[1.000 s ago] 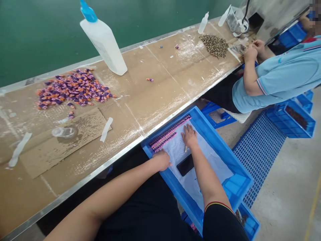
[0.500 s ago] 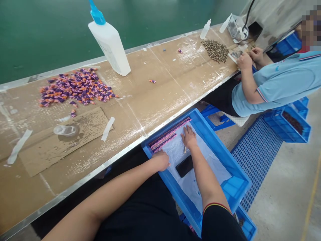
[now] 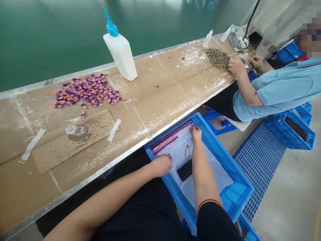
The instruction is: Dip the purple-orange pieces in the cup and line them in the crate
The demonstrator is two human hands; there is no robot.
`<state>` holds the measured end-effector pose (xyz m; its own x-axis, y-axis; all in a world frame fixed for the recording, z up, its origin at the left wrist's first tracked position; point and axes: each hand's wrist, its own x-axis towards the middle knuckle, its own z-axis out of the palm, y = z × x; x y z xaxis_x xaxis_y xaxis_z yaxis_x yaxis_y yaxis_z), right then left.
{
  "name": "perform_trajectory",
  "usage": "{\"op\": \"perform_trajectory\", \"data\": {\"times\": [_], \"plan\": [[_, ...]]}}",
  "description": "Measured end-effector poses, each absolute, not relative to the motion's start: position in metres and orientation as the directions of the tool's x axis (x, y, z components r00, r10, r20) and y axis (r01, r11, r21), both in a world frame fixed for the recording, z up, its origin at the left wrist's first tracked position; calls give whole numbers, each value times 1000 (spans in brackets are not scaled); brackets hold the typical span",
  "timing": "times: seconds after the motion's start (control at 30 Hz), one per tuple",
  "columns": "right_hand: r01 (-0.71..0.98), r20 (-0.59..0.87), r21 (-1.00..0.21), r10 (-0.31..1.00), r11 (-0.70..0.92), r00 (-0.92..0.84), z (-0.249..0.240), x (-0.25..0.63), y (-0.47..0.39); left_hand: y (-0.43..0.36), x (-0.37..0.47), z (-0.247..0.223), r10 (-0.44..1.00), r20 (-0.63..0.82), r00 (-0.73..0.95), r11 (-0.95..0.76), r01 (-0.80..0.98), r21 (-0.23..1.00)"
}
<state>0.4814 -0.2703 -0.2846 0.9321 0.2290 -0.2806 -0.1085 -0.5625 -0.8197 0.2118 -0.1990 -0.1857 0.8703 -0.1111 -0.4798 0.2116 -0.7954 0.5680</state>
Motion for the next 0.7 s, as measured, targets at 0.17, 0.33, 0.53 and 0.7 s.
{"op": "perform_trajectory", "data": {"times": [0.17,0.33,0.53,0.7], "plan": [[-374,-469,-801,101,-468,878,-269,479,-248,-183,178,-169,-117,-348,930,-771,136,622],[-448,-524,-794,89,-412,847,-242,461,-236,-169,125,-171,48,-103,994,-700,107,706],[-444,-519,-794,84,-415,851,-228,450,-229,-160,68,-205,247,123,961,-703,90,706],[-354,-482,-821,212,-448,850,-224,429,-238,-161,38,-255,250,267,931,-766,21,643]]}}
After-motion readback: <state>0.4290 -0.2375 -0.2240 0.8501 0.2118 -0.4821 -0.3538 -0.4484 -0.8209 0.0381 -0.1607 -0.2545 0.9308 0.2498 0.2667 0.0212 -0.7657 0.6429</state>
